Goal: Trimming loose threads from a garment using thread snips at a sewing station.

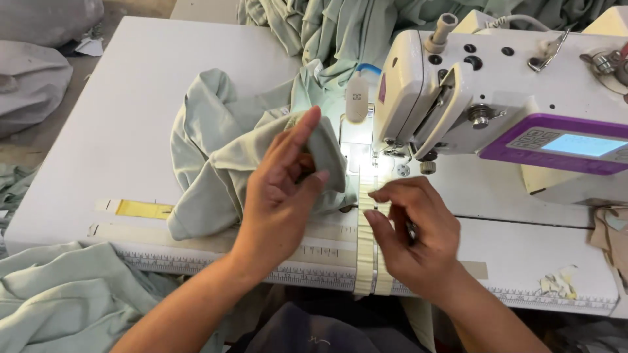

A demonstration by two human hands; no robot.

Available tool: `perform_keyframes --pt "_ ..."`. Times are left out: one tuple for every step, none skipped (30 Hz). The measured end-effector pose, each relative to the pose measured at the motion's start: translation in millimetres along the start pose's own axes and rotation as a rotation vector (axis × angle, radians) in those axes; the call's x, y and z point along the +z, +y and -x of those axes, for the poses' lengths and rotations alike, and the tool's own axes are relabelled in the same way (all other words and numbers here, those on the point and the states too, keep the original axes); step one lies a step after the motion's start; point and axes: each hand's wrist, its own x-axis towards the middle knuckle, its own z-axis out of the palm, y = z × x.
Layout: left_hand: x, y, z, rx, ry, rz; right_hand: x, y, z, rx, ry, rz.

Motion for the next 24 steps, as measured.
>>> perform_keyframes --pt "3.1 3.1 1.0 -0.006 -0.015 -0.028 7.1 0.5 -6.3 -0.061 0.066 0.076" --pt "5.5 4.0 2.6 -0.004 -0.012 -0.033 14.5 4.1 -10.5 -0.064 0.066 0.071" --pt "7.4 4.7 4.1 -0.019 -0.021 -0.016 22.3 7.4 -14.8 -0.137 0.111 0.138" --pt "9.5 5.1 6.3 -0.037 -0.031 0.003 29.9 10.5 -18.3 -0.209 0.153 0.206" --pt "7.7 4.2 6.0 -0.038 -0.028 0.001 34.2 15.9 -18.9 -0.21 0.152 0.202" --pt "6.7 2.8 5.4 -0.05 -0.016 -0.039 37.6 21.6 -19.3 -0.24 0.169 0.19" --pt "5.4 1.2 4.7 -0.063 -0.003 -0.079 41.3 27.4 -19.7 -0.27 0.186 0.177" --pt "4.4 1.9 5.0 -0.064 -0.002 -0.077 39.6 30.5 -17.0 -0.27 0.183 0.178" --pt "3.2 2.6 5.4 -0.036 0.011 -0.075 38.3 33.6 -14.3 -0.189 0.185 0.093" --pt "2.0 3.0 6.4 -0.009 0.026 -0.073 37.0 36.7 -11.2 -0.107 0.184 0.007" --pt "1.1 0.5 6.0 -0.011 0.03 -0.07 33.9 33.1 -9.5 -0.107 0.179 0.008" --pt "0.4 -2.0 5.6 0.0 0.014 -0.07 30.6 29.6 -8.1 -0.059 0.24 -0.015" --pt "0.1 -4.4 5.4 0.011 -0.001 -0.069 26.8 26.0 -6.6 -0.01 0.301 -0.038" --pt "1.6 -6.8 6.3 0.008 0.0 -0.066 26.7 21.5 -7.5 -0.008 0.297 -0.035" --pt "3.8 -8.9 7.2 0.021 -0.016 -0.114 25.8 17.2 -8.3 -0.099 0.246 0.062" --pt "6.2 -10.6 6.3 0.038 -0.038 -0.164 24.6 13.1 -10.3 -0.191 0.199 0.162" --pt "8.0 -11.2 7.6 0.041 -0.041 -0.161 28.0 15.3 -12.2 -0.192 0.201 0.166" --pt "9.5 -11.9 8.9 0.082 -0.048 -0.251 31.6 17.6 -14.3 -0.216 0.178 0.216" --pt "10.8 -12.5 10.4 0.124 -0.054 -0.341 35.5 19.8 -16.5 -0.239 0.154 0.266" --pt "10.3 -12.1 12.7 0.124 -0.052 -0.343 32.2 21.6 -17.0 -0.24 0.154 0.264" --pt "9.3 -11.8 15.2 0.133 -0.061 -0.353 29.3 23.3 -17.6 -0.199 0.198 0.236" --pt "7.8 -11.6 17.0 0.144 -0.067 -0.365 27.0 25.6 -19.3 -0.162 0.241 0.205" --pt "6.0 -11.2 16.0 0.145 -0.061 -0.368 26.3 20.3 -24.0 -0.167 0.24 0.201" --pt "4.6 -11.2 17.4 0.171 -0.082 -0.388 25.6 14.3 -25.9 -0.19 0.221 0.185"
